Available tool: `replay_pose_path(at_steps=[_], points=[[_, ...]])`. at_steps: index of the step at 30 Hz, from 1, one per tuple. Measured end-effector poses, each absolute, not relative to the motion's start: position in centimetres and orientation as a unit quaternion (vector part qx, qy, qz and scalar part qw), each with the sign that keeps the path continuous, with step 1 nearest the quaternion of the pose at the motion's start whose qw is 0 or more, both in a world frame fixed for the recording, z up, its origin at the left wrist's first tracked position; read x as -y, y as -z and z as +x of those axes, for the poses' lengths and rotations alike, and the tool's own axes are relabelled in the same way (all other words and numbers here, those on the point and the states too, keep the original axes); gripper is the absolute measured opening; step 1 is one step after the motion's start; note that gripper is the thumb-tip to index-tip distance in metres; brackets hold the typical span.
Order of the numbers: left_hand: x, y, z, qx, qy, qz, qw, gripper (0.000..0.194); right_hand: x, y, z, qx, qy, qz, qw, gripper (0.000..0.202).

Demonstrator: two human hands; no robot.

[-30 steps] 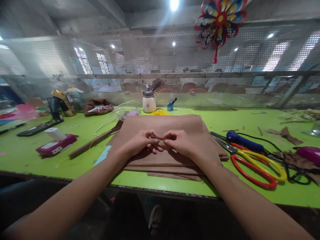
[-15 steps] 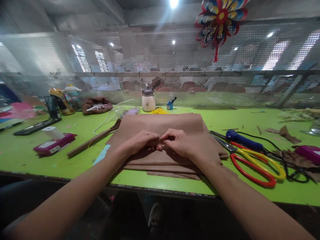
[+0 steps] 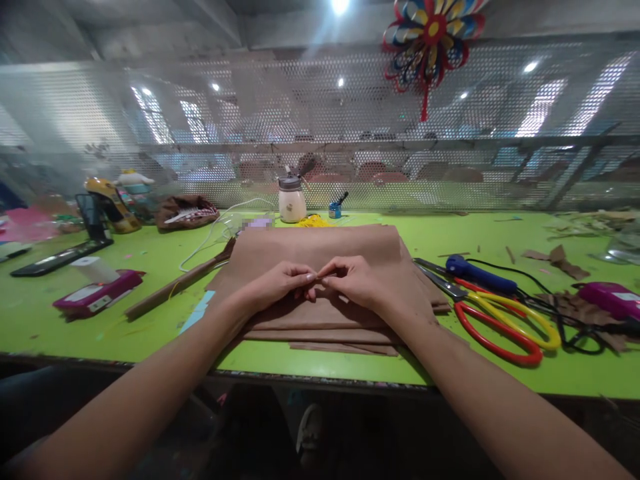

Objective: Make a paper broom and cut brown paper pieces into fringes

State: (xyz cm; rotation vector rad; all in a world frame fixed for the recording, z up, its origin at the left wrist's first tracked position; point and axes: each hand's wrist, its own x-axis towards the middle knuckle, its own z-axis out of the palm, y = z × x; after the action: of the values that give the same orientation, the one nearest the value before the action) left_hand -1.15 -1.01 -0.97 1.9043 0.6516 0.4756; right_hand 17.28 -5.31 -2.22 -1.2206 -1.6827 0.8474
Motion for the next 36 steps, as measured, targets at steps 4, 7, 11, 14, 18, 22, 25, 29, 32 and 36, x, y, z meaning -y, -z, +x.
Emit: replay_pose_path(at_steps=[4, 7, 11, 14, 18, 22, 25, 29, 32, 36], points=[[0.9, 1.2, -1.1, -0.287, -0.205, 0.785, 0.509, 0.035, 5.5, 1.9, 17.4, 0.625, -0.433, -0.472, 0.446, 0.024], [0.8, 1.4, -1.1, -0.29, -0.209, 0.781, 0.512, 0.036, 5.7, 1.6, 17.3, 0.619, -0.465, -0.44, 0.456, 0.026], [0.8, 1.3, -1.1, -0.288, -0.211, 0.788, 0.501, 0.038, 5.8, 1.6, 17.4, 0.621, -0.462, -0.441, 0.454, 0.022], [1.0, 1.2, -1.2, -0.285, -0.207, 0.797, 0.49, 0.039, 5.5, 1.9, 17.5, 0.608, -0.455, -0.454, 0.466, 0.017], [1.2, 1.3, -1.0, -0.28, -0.21, 0.812, 0.467, 0.04, 5.2, 2.2, 17.7, 0.575, -0.492, -0.447, 0.477, 0.016], [1.2, 1.6, -0.6, -0.267, -0.244, 0.822, 0.439, 0.038, 4.8, 2.2, 17.9, 0.541, -0.53, -0.44, 0.483, 0.014], [1.1, 1.7, -0.5, -0.272, -0.249, 0.838, 0.402, 0.04, 4.5, 2.4, 18.1, 0.515, -0.561, -0.426, 0.489, 0.013], [1.4, 1.4, -0.4, -0.289, -0.241, 0.863, 0.337, 0.047, 4.0, 2.9, 18.4, 0.489, -0.589, -0.403, 0.501, 0.014], [1.8, 1.3, -0.2, -0.292, -0.243, 0.887, 0.263, 0.059, 3.8, 3.0, 18.5, 0.474, -0.604, -0.391, 0.507, 0.014], [1.8, 1.8, -0.1, -0.309, -0.237, 0.898, 0.206, 0.042, 3.8, 3.1, 18.5, 0.468, -0.611, -0.387, 0.508, 0.015]])
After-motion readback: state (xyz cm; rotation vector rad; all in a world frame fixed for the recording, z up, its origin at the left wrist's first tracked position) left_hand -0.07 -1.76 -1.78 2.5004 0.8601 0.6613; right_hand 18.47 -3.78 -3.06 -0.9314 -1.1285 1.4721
